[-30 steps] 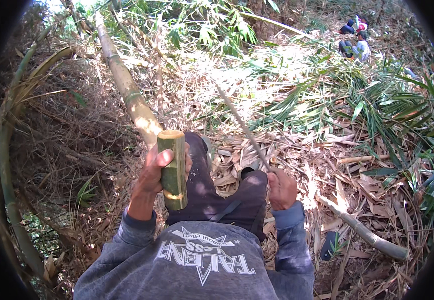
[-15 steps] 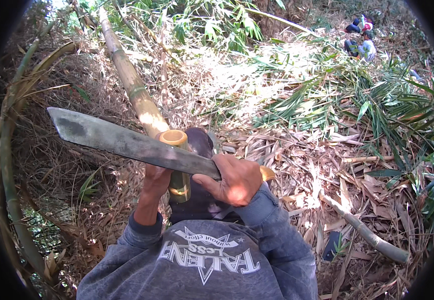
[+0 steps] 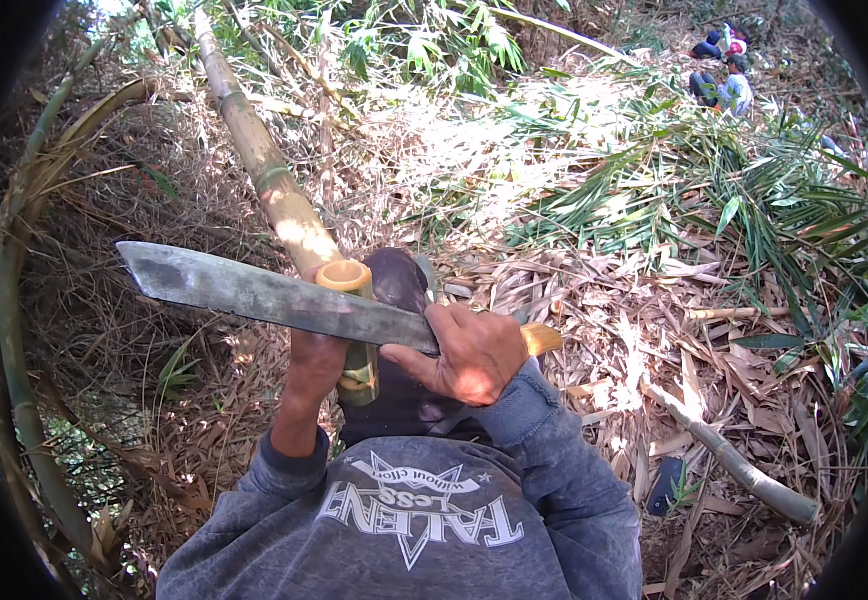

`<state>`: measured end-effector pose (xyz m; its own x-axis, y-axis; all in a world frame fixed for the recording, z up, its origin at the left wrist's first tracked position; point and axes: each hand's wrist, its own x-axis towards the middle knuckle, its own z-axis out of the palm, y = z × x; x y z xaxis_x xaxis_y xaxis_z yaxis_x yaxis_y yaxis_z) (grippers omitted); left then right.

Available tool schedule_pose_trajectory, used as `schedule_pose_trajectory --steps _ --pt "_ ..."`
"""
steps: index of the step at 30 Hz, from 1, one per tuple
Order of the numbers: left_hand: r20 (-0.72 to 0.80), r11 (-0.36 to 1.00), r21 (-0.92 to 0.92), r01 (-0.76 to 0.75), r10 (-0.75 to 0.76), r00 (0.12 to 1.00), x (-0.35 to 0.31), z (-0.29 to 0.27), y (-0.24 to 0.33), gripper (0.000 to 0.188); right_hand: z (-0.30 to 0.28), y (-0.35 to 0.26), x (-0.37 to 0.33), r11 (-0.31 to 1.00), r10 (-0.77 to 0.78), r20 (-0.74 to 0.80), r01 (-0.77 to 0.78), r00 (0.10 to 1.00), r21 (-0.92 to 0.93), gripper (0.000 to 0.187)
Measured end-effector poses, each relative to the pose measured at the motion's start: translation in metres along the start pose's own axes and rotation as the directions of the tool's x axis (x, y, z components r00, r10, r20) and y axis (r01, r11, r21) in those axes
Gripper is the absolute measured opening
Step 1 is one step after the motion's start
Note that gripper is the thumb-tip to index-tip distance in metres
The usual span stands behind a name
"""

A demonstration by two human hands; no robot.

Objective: The person uses a large machete to cut and shape a section of bamboo. They repeatedly strike the bamboo to remove the outer layer and then make precise cuts to shape the piece.

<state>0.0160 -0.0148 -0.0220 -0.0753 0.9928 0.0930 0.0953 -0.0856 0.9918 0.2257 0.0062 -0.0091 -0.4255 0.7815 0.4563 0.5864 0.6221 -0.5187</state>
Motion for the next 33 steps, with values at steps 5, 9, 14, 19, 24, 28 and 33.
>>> schedule_pose_trajectory --steps 5,9,14,19,24,28,33 --pt "-0.053 0.995 0.075 -0.065 0.069 0.996 -0.001 0.008 0.000 0.064 0.010 0.010 -0.003 1.000 -0.021 -0.058 0.022 0.998 0.022 0.052" --pt "-0.012 0.957 0.274 -0.095 0.102 0.995 0.002 0.001 -0.017 0.057 0.019 0.017 -0.002 0.998 -0.008 -0.115 0.016 0.993 0.068 0.051" --pt "-0.192 0.992 -0.094 0.085 -0.102 0.976 -0.006 0.003 0.033 0.045 0.035 0.132 -0.067 0.965 0.151 0.041 -0.139 0.988 -0.224 0.038" --pt "-0.097 0.986 -0.164 -0.009 -0.007 0.995 0.006 -0.019 0.053 0.044 0.014 0.162 -0.114 0.791 0.609 -0.063 -0.612 0.790 -0.024 0.045" --pt "-0.044 0.985 -0.175 -0.003 -0.005 0.999 0.005 -0.006 0.037 0.054 0.011 0.053 -0.056 0.908 0.366 -0.131 -0.323 0.921 0.267 0.046" --pt "0.004 0.982 -0.188 0.003 -0.003 1.000 0.001 0.006 0.031 0.049 0.007 0.018 -0.022 0.974 0.119 -0.146 -0.087 0.982 0.210 0.046" --pt "-0.041 0.998 -0.028 -0.062 0.061 0.997 -0.007 0.010 0.026 0.033 0.005 0.002 -0.005 0.988 0.002 -0.121 0.017 0.993 0.153 0.043"
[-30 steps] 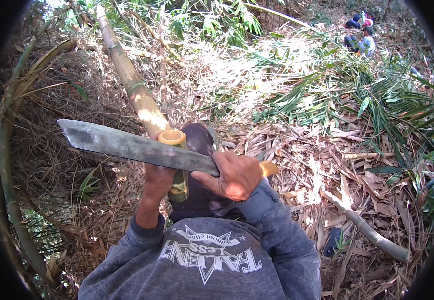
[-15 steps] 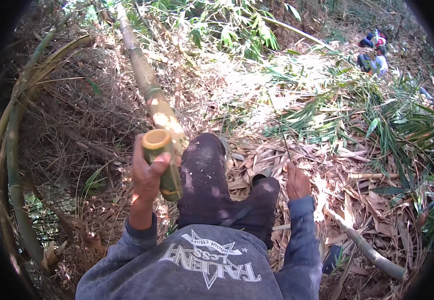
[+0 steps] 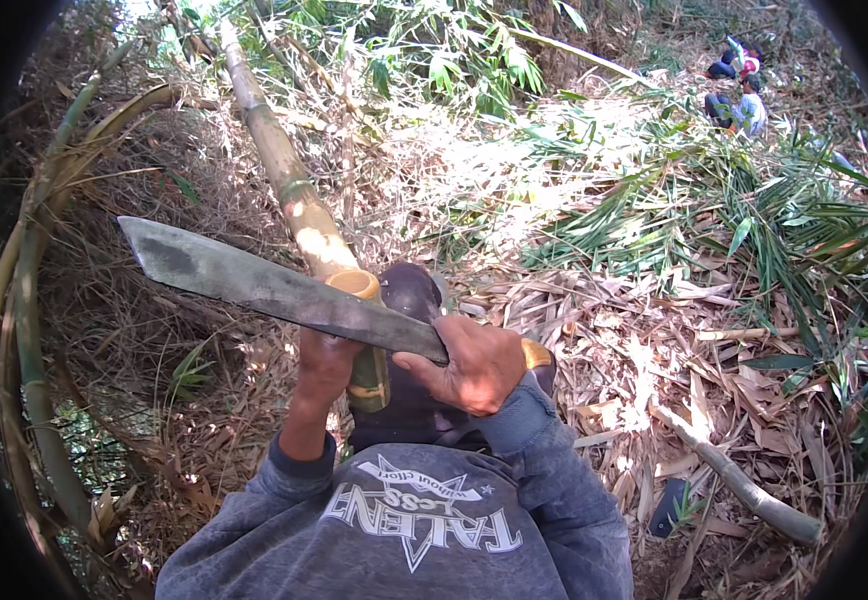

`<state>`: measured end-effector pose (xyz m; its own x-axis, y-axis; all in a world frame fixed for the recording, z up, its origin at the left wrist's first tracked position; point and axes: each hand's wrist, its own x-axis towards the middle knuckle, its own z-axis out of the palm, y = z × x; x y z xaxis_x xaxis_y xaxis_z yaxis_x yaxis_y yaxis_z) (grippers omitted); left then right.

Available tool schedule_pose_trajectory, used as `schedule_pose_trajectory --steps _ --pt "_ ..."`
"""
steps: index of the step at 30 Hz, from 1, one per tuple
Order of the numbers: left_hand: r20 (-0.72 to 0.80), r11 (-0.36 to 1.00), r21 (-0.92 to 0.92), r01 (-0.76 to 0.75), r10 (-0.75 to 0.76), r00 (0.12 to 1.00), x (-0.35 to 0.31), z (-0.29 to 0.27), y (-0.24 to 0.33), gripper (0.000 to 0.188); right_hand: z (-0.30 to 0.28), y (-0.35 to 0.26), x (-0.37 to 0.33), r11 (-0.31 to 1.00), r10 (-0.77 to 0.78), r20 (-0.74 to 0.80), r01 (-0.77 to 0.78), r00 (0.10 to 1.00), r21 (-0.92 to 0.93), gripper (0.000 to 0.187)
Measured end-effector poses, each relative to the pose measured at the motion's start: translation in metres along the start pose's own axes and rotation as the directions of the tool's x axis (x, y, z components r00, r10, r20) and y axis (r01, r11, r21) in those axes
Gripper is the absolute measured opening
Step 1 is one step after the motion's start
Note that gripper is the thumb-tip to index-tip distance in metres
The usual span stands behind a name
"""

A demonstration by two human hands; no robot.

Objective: The person uses a large machete to cut and shape a section of bamboo. They repeatedly strike the bamboo to remove the outer layer and then make precise cuts to shape the piece.

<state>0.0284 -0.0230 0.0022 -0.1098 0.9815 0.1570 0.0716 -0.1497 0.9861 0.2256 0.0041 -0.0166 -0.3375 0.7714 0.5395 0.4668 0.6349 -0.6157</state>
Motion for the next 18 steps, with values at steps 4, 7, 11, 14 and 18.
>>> schedule_pose_trajectory --steps 4,7,11,14,18 --pt "-0.002 1.000 0.018 0.021 -0.021 1.000 0.000 -0.003 -0.005 0.038 -0.002 0.001 0.000 0.999 0.016 0.044 -0.018 0.999 0.049 0.041" --pt "0.070 0.976 -0.216 0.022 -0.007 0.998 -0.004 -0.009 -0.001 0.055 0.009 0.028 -0.012 0.999 0.010 0.020 -0.010 1.000 0.037 0.037" --pt "0.123 0.982 -0.186 -0.044 0.068 0.990 0.008 -0.013 0.001 0.075 0.025 0.129 -0.075 0.915 0.397 0.095 -0.401 0.913 0.032 0.043" --pt "0.071 0.994 0.004 -0.109 0.109 0.992 0.021 -0.026 -0.001 0.073 0.011 0.099 -0.085 0.207 0.814 0.419 -0.876 0.402 0.436 0.061" --pt "0.099 0.960 -0.152 -0.234 0.251 0.963 0.049 -0.030 -0.018 0.073 0.004 0.096 -0.105 0.175 0.840 0.423 -0.908 0.339 0.382 0.063"
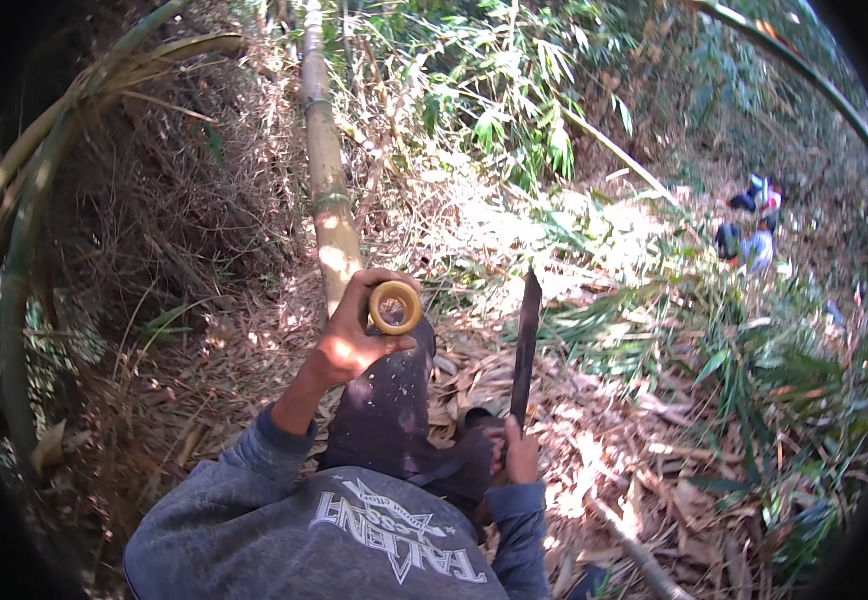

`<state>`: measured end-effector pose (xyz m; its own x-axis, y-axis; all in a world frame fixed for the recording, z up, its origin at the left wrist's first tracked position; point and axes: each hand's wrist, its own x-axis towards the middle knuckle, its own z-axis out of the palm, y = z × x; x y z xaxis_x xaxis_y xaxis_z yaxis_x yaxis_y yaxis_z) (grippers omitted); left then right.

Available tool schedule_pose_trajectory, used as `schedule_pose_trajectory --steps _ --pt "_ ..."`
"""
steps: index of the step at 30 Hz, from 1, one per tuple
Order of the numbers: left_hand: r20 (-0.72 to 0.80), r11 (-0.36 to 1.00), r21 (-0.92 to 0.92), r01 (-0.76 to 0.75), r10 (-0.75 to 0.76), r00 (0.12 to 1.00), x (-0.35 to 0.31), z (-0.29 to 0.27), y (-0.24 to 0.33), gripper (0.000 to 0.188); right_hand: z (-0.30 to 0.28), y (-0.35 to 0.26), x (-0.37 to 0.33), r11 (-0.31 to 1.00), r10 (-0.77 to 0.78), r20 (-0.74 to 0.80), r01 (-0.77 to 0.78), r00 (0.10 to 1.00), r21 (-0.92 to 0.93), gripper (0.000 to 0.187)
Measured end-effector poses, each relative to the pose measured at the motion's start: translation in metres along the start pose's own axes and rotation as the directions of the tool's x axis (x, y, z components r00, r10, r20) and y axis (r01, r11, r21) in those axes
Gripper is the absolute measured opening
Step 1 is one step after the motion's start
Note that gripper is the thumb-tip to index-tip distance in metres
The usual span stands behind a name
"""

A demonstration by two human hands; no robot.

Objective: The person uses a large machete to cut and shape a section of bamboo. They repeatedly strike the bamboo to remove the outer layer and then make precise cuts to shape the piece.

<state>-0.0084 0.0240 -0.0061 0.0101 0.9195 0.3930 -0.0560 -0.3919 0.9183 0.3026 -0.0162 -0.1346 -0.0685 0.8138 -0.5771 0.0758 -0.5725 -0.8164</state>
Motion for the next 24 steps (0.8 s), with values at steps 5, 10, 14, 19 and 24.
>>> schedule_pose_trajectory --steps 5,10,14,19,24 --pt "0.002 0.967 0.206 -0.153 0.156 0.988 0.025 -0.020 0.006 0.070 -0.005 0.023 0.010 1.000 -0.003 0.071 0.002 0.997 0.023 0.056" --pt "-0.024 0.986 -0.053 -0.159 0.158 0.987 0.036 -0.042 0.018 0.075 0.001 0.018 0.009 0.998 -0.012 0.101 0.005 0.995 0.065 0.050" --pt "-0.071 0.954 -0.272 -0.128 0.113 0.991 0.030 -0.052 0.024 0.082 0.011 -0.003 0.004 0.990 -0.097 0.130 0.083 0.987 0.111 0.049" --pt "-0.017 0.864 -0.499 -0.071 0.072 0.997 0.022 -0.043 0.027 0.084 0.031 -0.042 -0.012 0.915 -0.197 0.188 0.112 0.962 0.388 0.051" --pt "0.020 0.806 -0.591 -0.040 0.065 0.998 0.017 -0.037 0.017 0.080 0.053 -0.082 -0.018 0.859 -0.324 0.224 0.187 0.919 0.476 0.061"
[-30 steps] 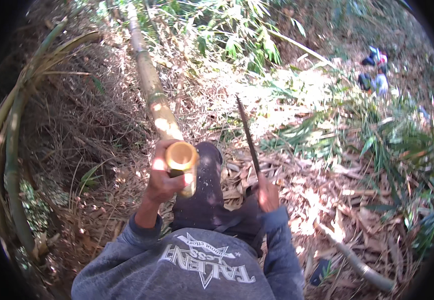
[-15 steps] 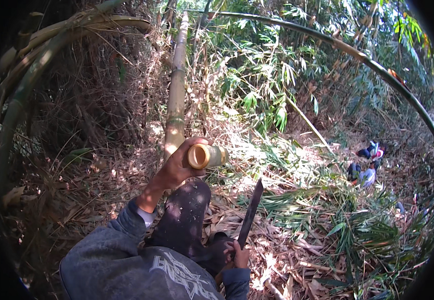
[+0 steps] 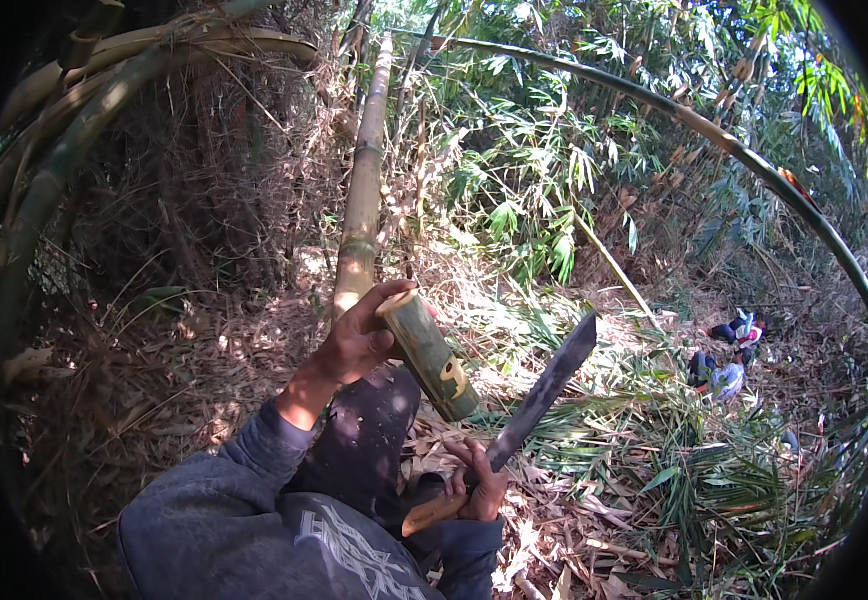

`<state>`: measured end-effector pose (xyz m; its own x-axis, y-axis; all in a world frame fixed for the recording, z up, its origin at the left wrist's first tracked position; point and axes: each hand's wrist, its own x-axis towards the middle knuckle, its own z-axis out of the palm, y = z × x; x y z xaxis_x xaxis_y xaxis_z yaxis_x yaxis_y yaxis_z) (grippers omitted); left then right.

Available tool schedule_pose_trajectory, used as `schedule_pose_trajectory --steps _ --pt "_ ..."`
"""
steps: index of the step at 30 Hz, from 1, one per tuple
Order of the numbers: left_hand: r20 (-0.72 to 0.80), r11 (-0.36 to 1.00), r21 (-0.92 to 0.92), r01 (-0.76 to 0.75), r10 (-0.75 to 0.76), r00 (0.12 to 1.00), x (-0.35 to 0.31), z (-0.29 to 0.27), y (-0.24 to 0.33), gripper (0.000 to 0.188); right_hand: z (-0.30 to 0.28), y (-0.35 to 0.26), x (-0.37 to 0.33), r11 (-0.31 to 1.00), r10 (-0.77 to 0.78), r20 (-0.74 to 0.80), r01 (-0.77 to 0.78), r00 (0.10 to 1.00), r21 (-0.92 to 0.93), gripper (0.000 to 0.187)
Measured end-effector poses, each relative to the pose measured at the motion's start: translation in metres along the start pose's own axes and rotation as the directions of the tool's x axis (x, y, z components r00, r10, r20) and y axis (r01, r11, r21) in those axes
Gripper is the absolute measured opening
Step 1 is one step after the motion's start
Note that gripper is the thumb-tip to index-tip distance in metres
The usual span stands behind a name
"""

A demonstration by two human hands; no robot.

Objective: The person uses a large machete to cut and shape a section of bamboo. They repeatedly strike the bamboo to remove the outer layer and then make precise cuts to shape the piece.

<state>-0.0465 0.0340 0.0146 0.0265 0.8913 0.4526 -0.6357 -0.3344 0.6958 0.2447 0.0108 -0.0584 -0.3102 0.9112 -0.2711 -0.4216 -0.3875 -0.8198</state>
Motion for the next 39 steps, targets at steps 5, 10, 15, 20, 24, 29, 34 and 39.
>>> schedule_pose_trajectory --steps 5,10,15,20,24,29,34,39 --pt "0.038 0.997 -0.072 0.031 -0.028 0.999 0.001 0.007 -0.010 0.074 0.017 -0.006 0.016 0.960 -0.142 0.104 0.112 0.984 0.255 0.066" --pt "0.090 0.994 -0.098 0.053 -0.044 0.995 0.000 0.009 -0.019 0.072 0.034 -0.009 0.013 0.956 -0.159 0.131 0.120 0.979 0.268 0.044" --pt "0.133 0.988 -0.146 0.048 -0.028 0.991 -0.001 0.009 -0.025 0.072 0.044 -0.004 0.007 0.969 -0.142 0.120 0.113 0.983 0.218 0.034" --pt "0.009 0.977 -0.185 0.105 -0.105 0.994 -0.001 0.018 -0.032 0.081 0.053 0.005 0.004 0.939 -0.157 0.015 0.144 0.988 0.311 0.062" --pt "-0.139 0.946 -0.280 0.165 -0.210 0.968 -0.009 0.004 -0.068 0.073 0.067 0.016 0.000 0.955 -0.181 -0.130 0.206 0.975 0.216 0.062" --pt "-0.236 0.951 -0.209 0.228 -0.275 0.932 -0.015 -0.002 -0.071 0.057 0.058 0.018 0.011 0.957 -0.255 -0.202 0.276 0.945 0.083 0.065" --pt "-0.216 0.934 -0.151 0.324 -0.351 0.911 -0.021 0.004 -0.083 0.063 0.054 0.019 0.011 0.967 -0.228 -0.233 0.248 0.945 0.056 0.056" --pt "-0.290 0.912 -0.191 0.364 -0.407 0.866 -0.036 0.016 -0.103 0.056 0.053 0.034 0.007 0.986 -0.159 -0.182 0.166 0.970 0.021 0.056"
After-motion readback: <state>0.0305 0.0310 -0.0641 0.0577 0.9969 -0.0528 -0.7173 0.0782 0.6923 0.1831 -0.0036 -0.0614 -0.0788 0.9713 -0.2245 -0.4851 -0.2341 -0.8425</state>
